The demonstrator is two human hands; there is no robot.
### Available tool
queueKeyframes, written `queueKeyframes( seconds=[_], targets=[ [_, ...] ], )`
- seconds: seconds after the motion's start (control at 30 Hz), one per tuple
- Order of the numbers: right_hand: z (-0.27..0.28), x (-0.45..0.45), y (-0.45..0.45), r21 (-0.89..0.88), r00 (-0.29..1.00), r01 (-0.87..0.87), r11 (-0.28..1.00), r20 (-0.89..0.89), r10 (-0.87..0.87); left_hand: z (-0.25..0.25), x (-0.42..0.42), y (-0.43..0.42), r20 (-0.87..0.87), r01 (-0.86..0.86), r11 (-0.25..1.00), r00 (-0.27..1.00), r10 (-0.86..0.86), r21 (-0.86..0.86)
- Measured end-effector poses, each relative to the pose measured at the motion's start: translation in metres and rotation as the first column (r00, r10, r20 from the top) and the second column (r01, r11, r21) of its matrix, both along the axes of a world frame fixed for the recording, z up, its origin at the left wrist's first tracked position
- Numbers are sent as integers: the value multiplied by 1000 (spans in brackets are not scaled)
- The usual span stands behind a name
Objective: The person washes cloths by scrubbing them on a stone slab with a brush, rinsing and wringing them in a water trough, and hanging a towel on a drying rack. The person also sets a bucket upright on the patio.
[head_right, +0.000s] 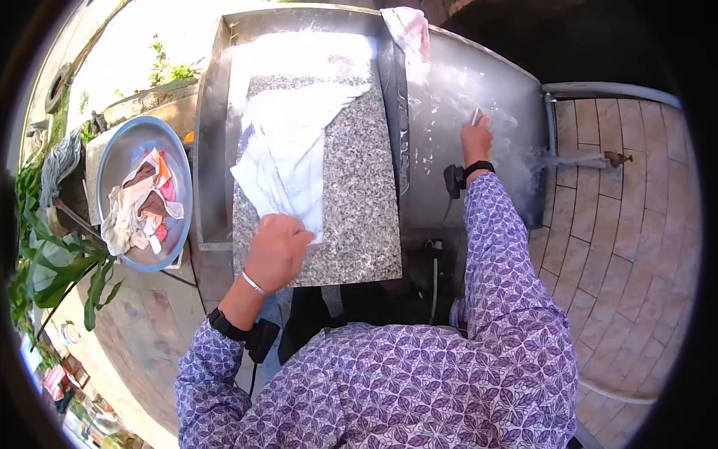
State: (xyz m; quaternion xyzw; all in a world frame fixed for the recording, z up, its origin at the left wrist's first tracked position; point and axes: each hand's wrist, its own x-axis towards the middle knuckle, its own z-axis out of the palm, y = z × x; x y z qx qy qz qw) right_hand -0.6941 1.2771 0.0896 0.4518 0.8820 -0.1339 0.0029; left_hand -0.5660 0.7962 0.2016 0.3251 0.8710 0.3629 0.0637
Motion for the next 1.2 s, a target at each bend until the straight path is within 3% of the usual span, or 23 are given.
queueKeyframes(
  seconds=[0.03, 0.1, 0.17, 0.2, 0.27, 0.3, 0.4, 0.43, 0.47, 0.53, 0.6, 0.63, 0.7, 0.73, 0.77, 0.83, 0.87, 0.93, 1.0, 1.03, 1.1, 1.13, 1.2],
  targets=[
    [-7, -3, 2, -3, 1000, 2, 1000, 8, -2, -2, 2, 1, 8, 2, 1000, 1000, -2, -3],
    [-6, -19, -13, -475, 969, -240, 847, -67, 237, -6, 0, 2, 72, 51, 998, 996, -53, 32],
    [45, -6, -100, -562, 826, -546, 621, -486, 287, -2, 0, 3, 81, 44, 999, 996, -46, 22],
    [71, 2, -134, -213, 546, -827, 521, -529, 650, 1, 1, 4, 88, 38, 999, 995, -39, 12],
    [107, 35, -201, -109, 349, -937, 332, -313, 883, 7, 7, 4, 103, 28, 1000, 994, -27, -11],
    [118, 48, -231, -101, 172, -984, 149, -295, 940, 10, 9, 3, 115, 17, 999, 993, -12, -36],
    [111, 86, -298, -120, -109, -980, -157, -332, 937, 1, 24, 6, 142, -148, 986, 980, 137, 72],
    [100, 74, -306, -79, -161, -978, -192, -298, 941, 1, 29, 5, 133, -177, 981, 977, 166, 74],
    [89, 52, -310, -41, -207, -973, -225, -261, 943, 1, 29, 2, 140, -179, 981, 976, 167, 72],
    [45, -29, -298, 68, 153, -985, 159, -88, 984, 3, 31, -2, 206, -181, 983, 963, 172, 25],
    [25, -89, -287, 1, 413, -910, 414, 72, 908, -1, 32, -2, 184, -219, 974, 961, 206, 51],
    [32, -90, -292, 12, 412, -911, 412, 67, 909, -1, 33, -3, 178, -242, 967, 958, 225, 77],
    [60, -80, -302, -127, 258, -950, 285, 194, 946, 2, 40, -5, 166, -229, 969, 963, 213, 88],
    [83, -45, -311, -146, 142, -979, 142, 13, 990, 1, 37, -5, 151, -227, 970, 966, 212, 90],
    [94, -1, -321, -55, -74, -996, -75, -32, 997, 0, 38, -4, 157, -252, 963, 959, 235, 99],
    [119, 68, -333, -92, -391, -903, -419, -226, 892, -3, 47, -6, 138, -269, 950, 959, 248, 159],
    [109, 55, -335, -95, -391, -902, -421, -232, 891, -3, 47, -7, 141, -271, 950, 958, 250, 154],
    [75, -1, -330, -47, -154, -987, -156, -43, 987, -2, 51, -5, 116, -244, 967, 965, 234, 78],
    [29, -80, -326, 20, 239, -971, 238, 113, 964, -6, 52, -4, 122, -258, 964, 961, 249, 63],
    [29, -82, -331, 11, 237, -972, 237, 108, 966, -7, 53, -5, 116, -255, 964, 963, 245, 78],
    [52, -86, -334, -168, 303, -928, 334, 186, 935, -4, 57, -5, 96, -235, 965, 970, 225, 113],
    [61, -65, -328, -256, 230, -940, 224, 7, 973, -4, 58, -7, 69, -226, 970, 973, 220, 94],
    [100, 22, -332, -96, -192, -973, -211, -173, 966, -4, 56, -6, 55, -238, 968, 971, 234, 82]
  ],
)
